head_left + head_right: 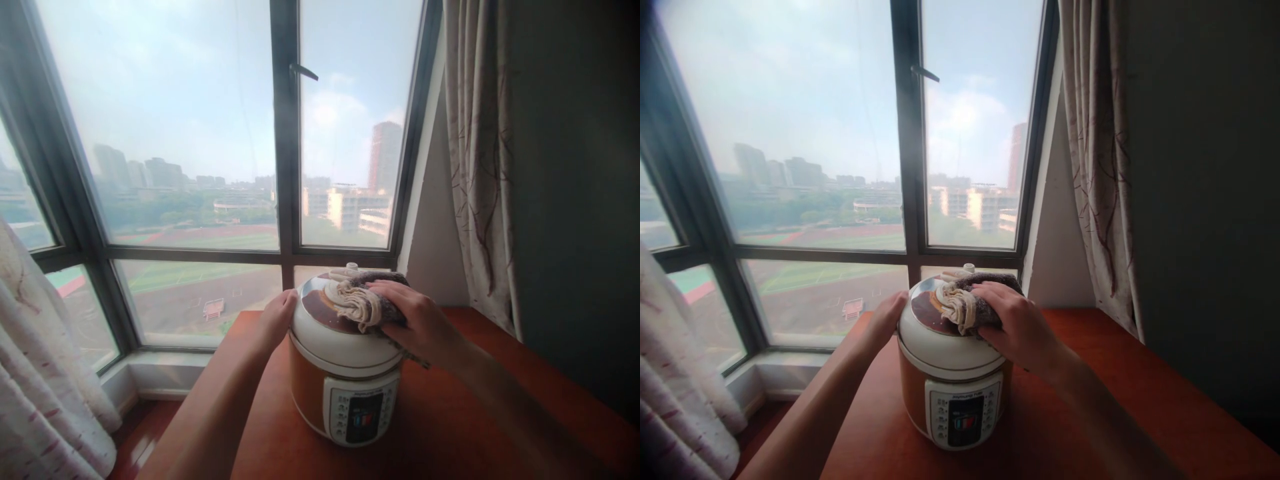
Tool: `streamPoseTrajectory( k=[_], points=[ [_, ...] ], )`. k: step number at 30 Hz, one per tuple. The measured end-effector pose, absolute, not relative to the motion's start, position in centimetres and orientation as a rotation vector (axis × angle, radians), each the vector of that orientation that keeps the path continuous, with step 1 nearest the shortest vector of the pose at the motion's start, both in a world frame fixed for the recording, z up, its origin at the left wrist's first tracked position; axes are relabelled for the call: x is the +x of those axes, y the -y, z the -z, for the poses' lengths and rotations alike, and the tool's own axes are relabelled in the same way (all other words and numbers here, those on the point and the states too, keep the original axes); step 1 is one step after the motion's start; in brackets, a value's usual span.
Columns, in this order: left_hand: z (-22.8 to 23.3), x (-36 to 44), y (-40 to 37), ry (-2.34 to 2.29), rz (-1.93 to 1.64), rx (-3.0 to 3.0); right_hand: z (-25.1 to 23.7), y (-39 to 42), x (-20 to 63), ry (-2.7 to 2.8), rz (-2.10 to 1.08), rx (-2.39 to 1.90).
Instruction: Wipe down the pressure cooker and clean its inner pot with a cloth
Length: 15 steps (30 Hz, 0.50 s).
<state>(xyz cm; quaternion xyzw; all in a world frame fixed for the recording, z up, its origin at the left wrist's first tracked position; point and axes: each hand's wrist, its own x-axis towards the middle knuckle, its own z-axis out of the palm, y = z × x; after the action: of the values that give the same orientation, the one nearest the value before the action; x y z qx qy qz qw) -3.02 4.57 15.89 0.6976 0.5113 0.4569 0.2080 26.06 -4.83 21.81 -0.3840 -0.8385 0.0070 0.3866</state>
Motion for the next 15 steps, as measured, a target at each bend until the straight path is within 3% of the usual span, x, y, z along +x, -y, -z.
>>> streamPoseTrajectory(
  k=[4,8,15],
  points=[
    [-16.0,-3.0,-4.6,-1.414,-1.250,1.948,-19.4,6.2,29.5,2.056,-0.247,-1.092],
    [-16.1,-2.9,-4.6,-1.402,-1.230,1.950,-18.2,4.7,31.0,1.931,-0.219,-1.201],
    [-17.1,-2.7,-3.6,-1.470,-1.190,1.934,-21.2,-1.8,28.8,1.903,-0.244,-1.469]
  ],
)
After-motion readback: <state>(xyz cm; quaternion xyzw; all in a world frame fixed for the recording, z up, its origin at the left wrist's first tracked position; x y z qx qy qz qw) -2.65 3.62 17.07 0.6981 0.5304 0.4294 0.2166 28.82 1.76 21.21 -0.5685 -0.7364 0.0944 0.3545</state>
